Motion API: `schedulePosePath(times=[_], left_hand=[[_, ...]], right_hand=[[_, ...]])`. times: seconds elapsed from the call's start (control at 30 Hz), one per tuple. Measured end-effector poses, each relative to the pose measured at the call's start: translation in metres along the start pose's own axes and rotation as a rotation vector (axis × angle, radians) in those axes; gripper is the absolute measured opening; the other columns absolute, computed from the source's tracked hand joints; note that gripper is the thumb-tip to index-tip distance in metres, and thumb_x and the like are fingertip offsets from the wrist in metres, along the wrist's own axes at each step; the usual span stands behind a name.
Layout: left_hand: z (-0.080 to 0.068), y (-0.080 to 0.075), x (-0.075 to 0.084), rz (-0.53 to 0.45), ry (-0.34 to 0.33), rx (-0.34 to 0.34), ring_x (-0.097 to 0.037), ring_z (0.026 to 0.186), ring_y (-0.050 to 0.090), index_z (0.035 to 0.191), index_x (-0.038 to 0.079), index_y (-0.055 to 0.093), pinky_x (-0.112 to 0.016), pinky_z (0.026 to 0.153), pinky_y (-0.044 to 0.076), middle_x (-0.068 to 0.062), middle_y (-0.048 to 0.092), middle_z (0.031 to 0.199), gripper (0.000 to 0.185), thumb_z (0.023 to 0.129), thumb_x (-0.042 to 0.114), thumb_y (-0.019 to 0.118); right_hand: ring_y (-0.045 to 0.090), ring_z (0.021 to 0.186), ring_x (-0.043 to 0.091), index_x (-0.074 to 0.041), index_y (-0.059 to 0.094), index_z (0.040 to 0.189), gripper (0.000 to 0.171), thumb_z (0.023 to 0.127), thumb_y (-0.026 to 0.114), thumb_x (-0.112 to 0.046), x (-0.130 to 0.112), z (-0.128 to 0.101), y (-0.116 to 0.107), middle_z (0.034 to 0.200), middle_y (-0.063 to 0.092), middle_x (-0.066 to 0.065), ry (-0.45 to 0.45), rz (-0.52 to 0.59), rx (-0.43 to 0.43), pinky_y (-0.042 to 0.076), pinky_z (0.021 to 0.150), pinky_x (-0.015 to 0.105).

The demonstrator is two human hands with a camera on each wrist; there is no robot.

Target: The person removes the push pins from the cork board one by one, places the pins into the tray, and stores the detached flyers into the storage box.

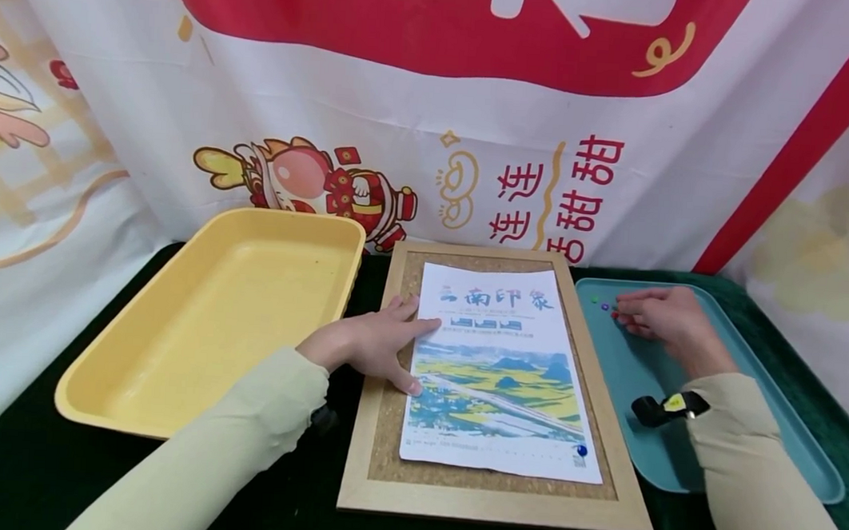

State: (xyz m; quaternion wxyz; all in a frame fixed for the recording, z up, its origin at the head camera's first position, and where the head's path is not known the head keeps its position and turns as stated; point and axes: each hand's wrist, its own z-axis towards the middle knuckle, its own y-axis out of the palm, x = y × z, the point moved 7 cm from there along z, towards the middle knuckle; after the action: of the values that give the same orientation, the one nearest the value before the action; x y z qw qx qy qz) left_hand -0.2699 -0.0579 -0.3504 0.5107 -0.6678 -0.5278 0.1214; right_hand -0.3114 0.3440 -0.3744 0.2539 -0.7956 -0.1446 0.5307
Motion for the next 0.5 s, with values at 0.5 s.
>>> schedulePosePath(times=[0.5], left_hand=[[0.0,0.0,0.0,-0.003,0.0,-0.004,-0.035,0.167,-0.012,0.172,0.028,0.021,-0.058,0.134,0.01,-0.011,-0.008,0.181,0.099,0.094,0.046,0.08]], right_hand=[[0.065,0.116,0.028,-0.008,0.062,0.146,0.051,0.107,0.063,-0.042,-0.029,-0.053,0.006,0.143,0.064,0.02,-0.217,-0.127,-0.032,0.057,0.085,0.022]])
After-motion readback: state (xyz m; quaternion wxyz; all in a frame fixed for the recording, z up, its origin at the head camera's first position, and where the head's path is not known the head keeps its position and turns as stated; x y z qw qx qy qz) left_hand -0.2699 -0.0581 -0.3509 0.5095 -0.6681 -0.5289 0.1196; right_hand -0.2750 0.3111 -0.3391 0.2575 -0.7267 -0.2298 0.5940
